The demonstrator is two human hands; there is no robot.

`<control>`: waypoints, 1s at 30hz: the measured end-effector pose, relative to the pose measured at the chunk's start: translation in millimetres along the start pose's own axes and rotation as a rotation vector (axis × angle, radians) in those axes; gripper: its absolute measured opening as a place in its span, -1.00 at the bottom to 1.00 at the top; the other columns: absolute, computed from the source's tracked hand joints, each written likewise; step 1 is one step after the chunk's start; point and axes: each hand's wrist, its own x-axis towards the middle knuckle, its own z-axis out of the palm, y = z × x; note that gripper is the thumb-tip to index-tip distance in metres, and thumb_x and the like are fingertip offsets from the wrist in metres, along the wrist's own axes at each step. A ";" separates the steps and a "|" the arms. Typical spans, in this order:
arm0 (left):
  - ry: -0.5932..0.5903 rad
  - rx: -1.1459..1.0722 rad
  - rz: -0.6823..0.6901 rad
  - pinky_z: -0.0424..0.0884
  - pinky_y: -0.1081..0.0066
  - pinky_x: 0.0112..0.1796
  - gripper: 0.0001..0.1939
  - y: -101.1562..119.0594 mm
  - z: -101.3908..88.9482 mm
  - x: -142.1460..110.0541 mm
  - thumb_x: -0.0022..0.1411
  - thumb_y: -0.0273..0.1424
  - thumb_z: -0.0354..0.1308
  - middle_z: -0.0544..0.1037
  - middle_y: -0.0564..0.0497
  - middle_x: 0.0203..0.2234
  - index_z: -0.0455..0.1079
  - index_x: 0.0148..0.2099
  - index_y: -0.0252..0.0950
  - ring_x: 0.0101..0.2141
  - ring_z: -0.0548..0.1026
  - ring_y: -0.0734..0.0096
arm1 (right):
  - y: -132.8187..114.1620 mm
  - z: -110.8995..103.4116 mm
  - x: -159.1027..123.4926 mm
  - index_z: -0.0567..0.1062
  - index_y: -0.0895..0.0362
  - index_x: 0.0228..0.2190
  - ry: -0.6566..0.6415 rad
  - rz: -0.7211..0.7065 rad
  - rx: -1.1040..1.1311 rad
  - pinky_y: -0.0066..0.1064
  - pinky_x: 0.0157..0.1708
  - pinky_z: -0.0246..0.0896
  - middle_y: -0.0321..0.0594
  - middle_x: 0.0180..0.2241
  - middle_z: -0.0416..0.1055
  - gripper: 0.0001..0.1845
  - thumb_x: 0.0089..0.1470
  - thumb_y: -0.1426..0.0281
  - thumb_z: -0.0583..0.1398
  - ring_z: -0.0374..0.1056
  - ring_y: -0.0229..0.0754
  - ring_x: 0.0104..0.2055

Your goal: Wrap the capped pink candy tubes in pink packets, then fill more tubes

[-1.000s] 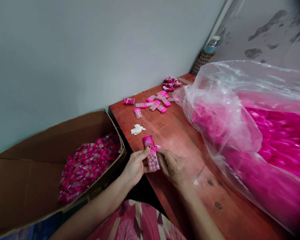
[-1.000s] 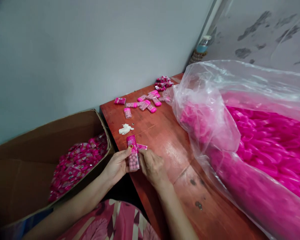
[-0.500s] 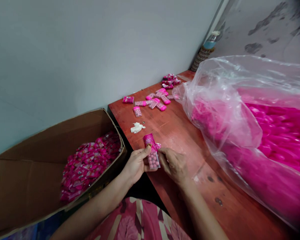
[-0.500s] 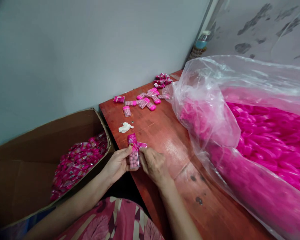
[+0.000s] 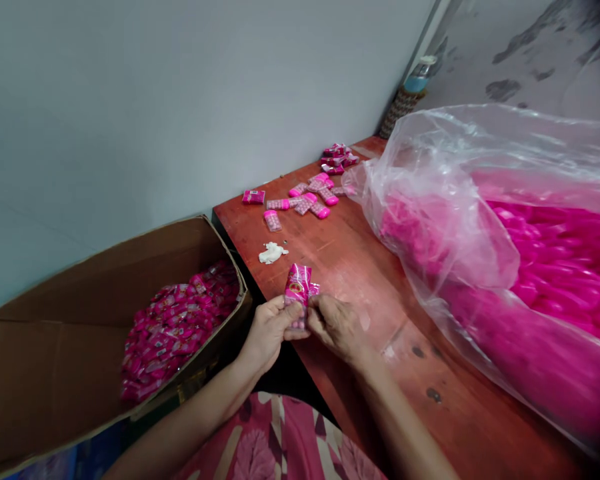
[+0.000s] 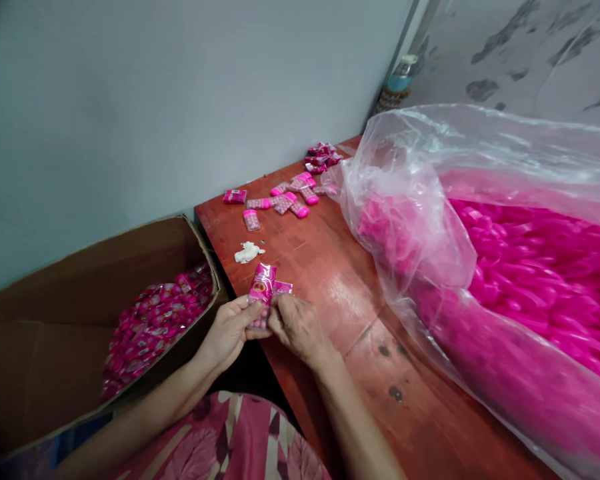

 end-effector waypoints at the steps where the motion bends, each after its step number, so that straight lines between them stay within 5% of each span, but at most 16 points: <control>1: 0.009 0.005 0.000 0.44 0.44 -0.48 -0.69 0.8 -0.7 1.2 -0.07 -0.23 0.25 0.42 0.02 -0.55 0.39 -0.37 -0.39 -0.56 0.38 0.53 | -0.6 1.1 -0.9 0.31 0.12 -0.43 -0.013 -0.007 0.029 -0.47 -0.56 0.10 -0.28 -0.58 0.30 -0.88 0.06 0.51 0.00 0.21 -0.28 -0.59; 5: 0.034 0.039 0.036 0.39 0.49 -0.52 -0.65 6.2 -4.0 5.7 -0.05 -0.17 0.23 0.46 -0.01 -0.52 0.38 -0.32 -0.35 -0.56 0.40 0.50 | -6.0 3.0 -3.5 0.37 0.10 -0.35 0.000 0.075 0.219 -0.42 -0.47 0.21 -0.19 -0.46 0.41 -0.88 0.06 0.47 0.04 0.33 -0.22 -0.47; 10: 0.107 -0.028 0.191 0.33 0.54 -0.42 -0.70 6.3 2.5 12.0 -0.02 -0.22 0.22 0.45 0.01 -0.49 0.37 -0.34 -0.37 -0.50 0.39 0.54 | -15.1 8.2 -1.4 0.37 0.06 -0.26 0.065 0.575 0.772 -0.41 -0.47 0.28 -0.20 -0.34 0.43 -0.81 0.02 0.35 0.17 0.37 -0.21 -0.40; 14: 0.022 -0.097 0.160 0.20 0.57 -0.63 -0.68 2.0 12.5 16.2 0.04 -0.17 0.15 0.38 0.08 -0.58 0.32 -0.38 -0.36 -0.65 0.27 0.62 | -22.0 15.0 2.7 0.40 0.11 -0.34 0.041 0.766 1.164 -0.46 -0.51 0.27 -0.30 -0.49 0.40 -0.81 -0.04 0.30 0.22 0.33 -0.29 -0.51; 18: -0.024 -0.173 0.136 0.21 0.52 -0.61 -0.59 6.7 15.1 20.9 0.04 -0.07 0.10 0.38 0.05 -0.61 0.33 -0.40 -0.39 -0.67 0.27 0.60 | -23.6 12.4 5.1 0.42 0.15 -0.42 0.110 0.850 1.214 -0.51 -0.57 0.24 -0.33 -0.57 0.38 -0.83 -0.07 0.32 0.24 0.30 -0.33 -0.59; 23: -0.011 -0.138 0.122 0.20 0.55 -0.61 -0.71 12.3 12.4 27.8 0.02 -0.25 0.20 0.34 0.09 -0.67 0.31 -0.47 -0.41 -0.67 0.28 0.62 | -22.0 10.3 4.2 0.41 0.17 -0.46 0.098 0.890 1.222 -0.55 -0.63 0.21 -0.30 -0.54 0.41 -0.83 -0.10 0.33 0.25 0.32 -0.33 -0.59; 30: -0.031 -0.130 0.059 0.24 0.50 -0.74 -0.74 -5.7 17.4 28.4 -0.03 -0.28 0.23 0.35 0.10 -0.68 0.30 -0.45 -0.38 -0.74 0.26 0.58 | -16.3 12.7 3.1 0.37 0.16 -0.47 0.182 0.924 1.267 -0.57 -0.68 0.17 -0.35 -0.63 0.38 -0.81 -0.12 0.33 0.27 0.28 -0.35 -0.66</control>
